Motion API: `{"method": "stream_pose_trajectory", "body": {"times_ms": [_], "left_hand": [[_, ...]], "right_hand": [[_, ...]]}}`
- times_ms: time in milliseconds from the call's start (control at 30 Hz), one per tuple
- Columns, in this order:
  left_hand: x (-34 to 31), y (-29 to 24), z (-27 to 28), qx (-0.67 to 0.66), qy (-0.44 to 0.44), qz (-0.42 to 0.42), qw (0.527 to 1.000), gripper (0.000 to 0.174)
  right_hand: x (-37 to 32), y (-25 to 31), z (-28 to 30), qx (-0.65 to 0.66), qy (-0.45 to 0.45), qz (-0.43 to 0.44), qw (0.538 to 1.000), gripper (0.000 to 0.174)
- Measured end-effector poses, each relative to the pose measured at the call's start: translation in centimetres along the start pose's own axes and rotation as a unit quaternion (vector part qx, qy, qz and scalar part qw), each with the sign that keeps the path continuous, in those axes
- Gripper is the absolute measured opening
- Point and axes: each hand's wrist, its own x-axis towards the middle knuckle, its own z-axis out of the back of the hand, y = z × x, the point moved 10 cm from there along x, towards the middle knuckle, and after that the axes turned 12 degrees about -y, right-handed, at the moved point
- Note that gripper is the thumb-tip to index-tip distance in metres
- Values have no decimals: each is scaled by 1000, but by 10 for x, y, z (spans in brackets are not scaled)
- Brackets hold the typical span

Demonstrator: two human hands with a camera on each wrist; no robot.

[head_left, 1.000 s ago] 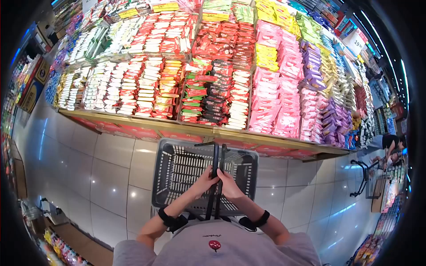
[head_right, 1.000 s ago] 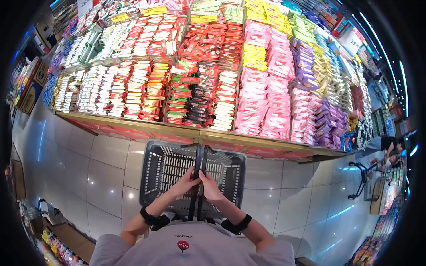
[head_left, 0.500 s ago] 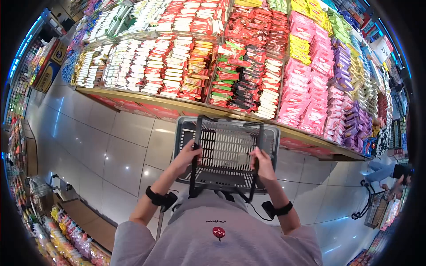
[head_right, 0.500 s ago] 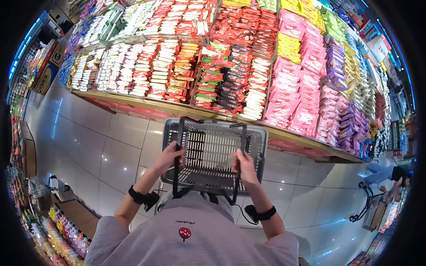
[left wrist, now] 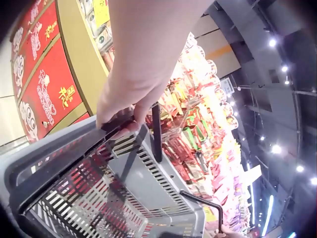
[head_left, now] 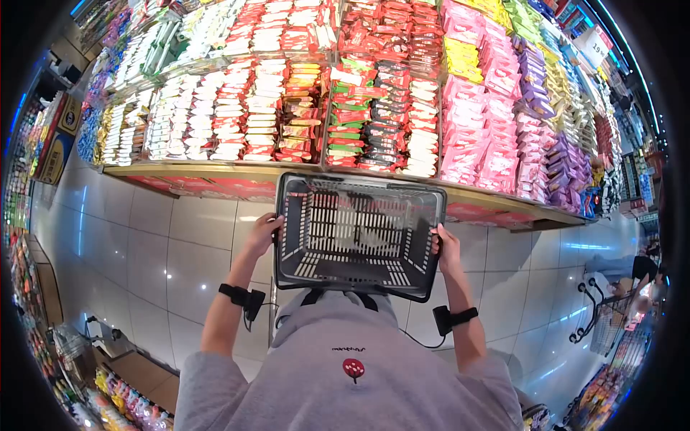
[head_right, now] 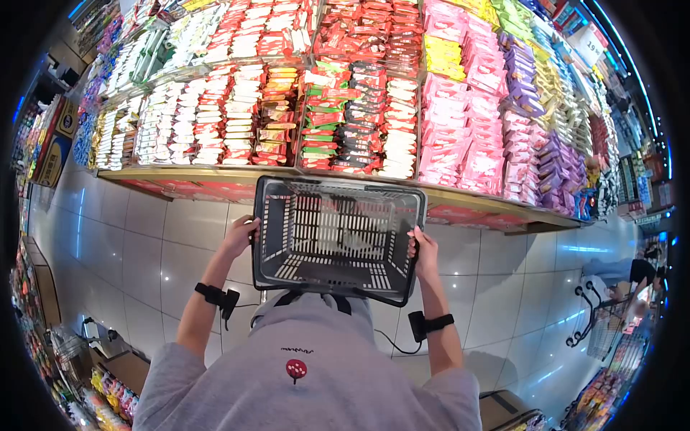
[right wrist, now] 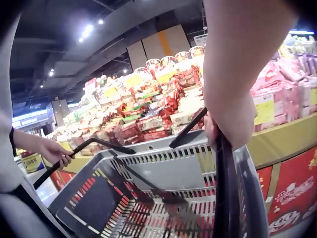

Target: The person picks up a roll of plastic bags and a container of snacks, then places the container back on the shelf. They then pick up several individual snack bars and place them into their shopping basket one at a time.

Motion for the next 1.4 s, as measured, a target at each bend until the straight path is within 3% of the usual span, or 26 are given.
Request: {"method": "stream_pose_trajectory", "body": {"times_ms": [133, 200, 233, 300, 367, 400, 433, 467, 500, 567, 600, 700, 800, 900, 933, 1033, 1133, 1400], "left_hand": [[32, 18, 27, 97, -89, -30, 991, 17], [62, 42, 49, 209, -167, -64, 962, 27], [53, 22, 47, 325, -243, -173, 897, 30], [18, -8, 16, 521, -365, -367, 678, 35], [18, -7, 24, 441, -348, -339, 755, 39], [24, -2, 36, 382, -337, -330, 794, 39], [32, 5, 50, 320, -327, -321, 830, 39], [72, 51, 73, 283, -255, -215, 899, 37], [70, 53, 67, 328, -225, -207, 894, 37], [54, 44, 50, 417, -159, -192, 874, 40], [44, 35, 41, 436, -170, -216, 857, 44], [51, 39, 41, 408, -171, -190, 876, 43], [35, 23, 40, 365, -202, -216, 883, 41], [16, 9, 39, 341, -206, -241, 885, 42], [11, 7, 38, 339, -199, -242, 887, 41], [-1, -8, 28, 373, -186, -229, 880, 40], [0, -11, 23, 408, -181, -217, 868, 39], [-16, -31, 23, 399, -172, -244, 867, 39]], "right_hand": [[26, -3, 5, -3, 5, 3, 1000, 28], [49, -18, 28, -68, -96, 51, 992, 29], [48, -12, 34, -101, -145, 74, 981, 30], [40, 2, 34, -251, -228, 173, 925, 27], [25, 11, 20, -390, -292, 282, 827, 31], [9, 21, 10, -383, -295, 341, 806, 42], [-6, 33, 6, -417, -316, 391, 757, 43], [-21, 43, 2, -448, -335, 440, 703, 44], [-35, 47, -2, -476, -351, 486, 644, 46], [13, -4, 37, -483, -286, 379, 736, 42], [33, -26, 52, -481, -253, 323, 775, 41], [53, -48, 65, -451, -184, 185, 854, 31], [33, -27, 62, -439, -180, 269, 838, 28], [-9, 4, 52, -379, -192, 209, 881, 29], [-5, 2, 58, -402, -184, 248, 862, 30], [-7, 6, 56, -422, -184, 222, 859, 30], [0, 9, 52, -484, -186, 256, 816, 32], [-22, 34, 54, -511, -189, 269, 794, 32]]}}
